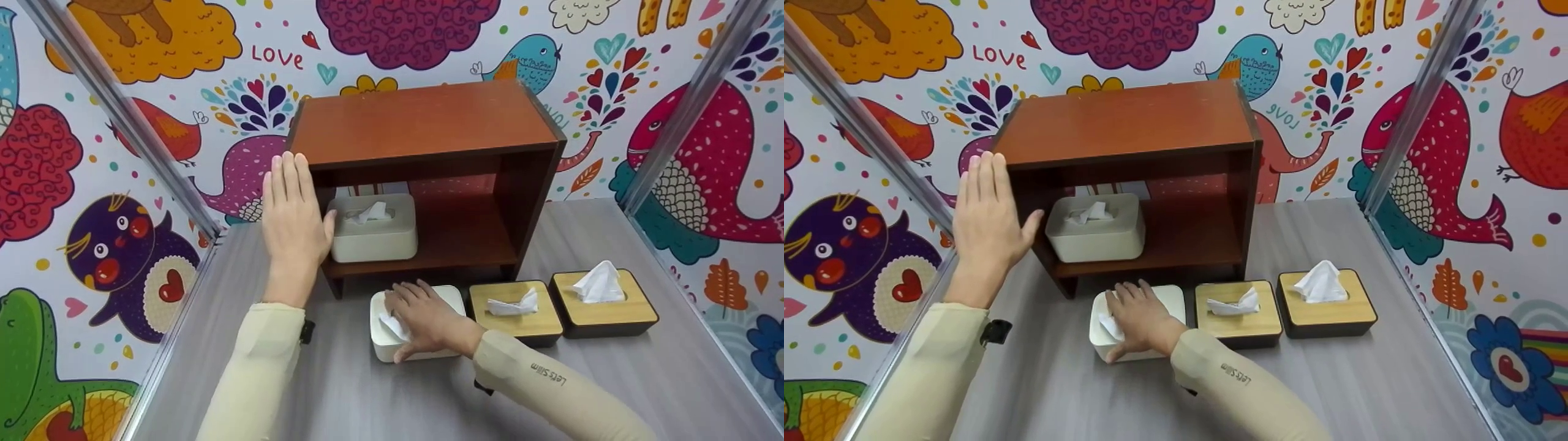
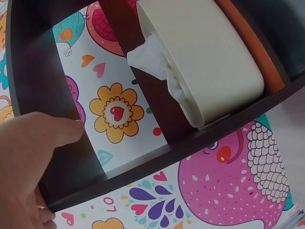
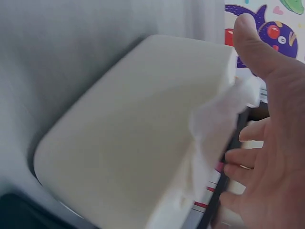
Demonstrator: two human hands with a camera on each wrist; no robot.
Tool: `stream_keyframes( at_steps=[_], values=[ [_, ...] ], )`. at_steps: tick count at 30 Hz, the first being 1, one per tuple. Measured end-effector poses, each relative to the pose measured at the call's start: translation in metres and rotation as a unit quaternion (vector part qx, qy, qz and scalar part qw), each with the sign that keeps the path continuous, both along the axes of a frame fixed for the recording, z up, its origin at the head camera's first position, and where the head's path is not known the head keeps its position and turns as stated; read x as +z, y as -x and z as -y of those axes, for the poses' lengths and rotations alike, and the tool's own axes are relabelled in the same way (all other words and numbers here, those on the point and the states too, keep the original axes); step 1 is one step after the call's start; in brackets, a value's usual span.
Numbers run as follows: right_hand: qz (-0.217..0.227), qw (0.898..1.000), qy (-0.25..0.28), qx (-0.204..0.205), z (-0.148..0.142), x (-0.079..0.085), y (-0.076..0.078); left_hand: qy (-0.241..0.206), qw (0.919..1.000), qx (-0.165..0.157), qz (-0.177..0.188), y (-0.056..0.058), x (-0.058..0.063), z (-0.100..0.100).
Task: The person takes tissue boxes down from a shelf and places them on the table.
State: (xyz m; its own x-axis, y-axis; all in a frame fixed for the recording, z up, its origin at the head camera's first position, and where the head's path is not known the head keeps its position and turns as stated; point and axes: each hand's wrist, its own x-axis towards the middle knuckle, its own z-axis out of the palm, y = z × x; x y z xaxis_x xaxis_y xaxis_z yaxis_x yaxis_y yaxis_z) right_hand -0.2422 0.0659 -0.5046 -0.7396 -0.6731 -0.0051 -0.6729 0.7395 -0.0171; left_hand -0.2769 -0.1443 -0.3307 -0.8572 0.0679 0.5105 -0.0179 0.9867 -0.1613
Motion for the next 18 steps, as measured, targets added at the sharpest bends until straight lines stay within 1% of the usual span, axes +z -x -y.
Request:
stream_keyframes(
  at_steps=[5,12,18],
  values=[
    [-0.002,1.000,0.002,0.006,-0.008,0.016,0.003,-0.002,1.0000,-0.003,0.001,0.000,0.000,0.000],
    [-0.019,1.000,0.014,0.013,-0.025,0.036,0.007,0.001,1.0000,0.000,0.004,0.000,0.000,0.000],
    [-0.024,0.999,0.034,0.001,-0.045,0.055,0.011,-0.003,1.0000,-0.002,0.004,0.000,0.000,0.001]
  ],
)
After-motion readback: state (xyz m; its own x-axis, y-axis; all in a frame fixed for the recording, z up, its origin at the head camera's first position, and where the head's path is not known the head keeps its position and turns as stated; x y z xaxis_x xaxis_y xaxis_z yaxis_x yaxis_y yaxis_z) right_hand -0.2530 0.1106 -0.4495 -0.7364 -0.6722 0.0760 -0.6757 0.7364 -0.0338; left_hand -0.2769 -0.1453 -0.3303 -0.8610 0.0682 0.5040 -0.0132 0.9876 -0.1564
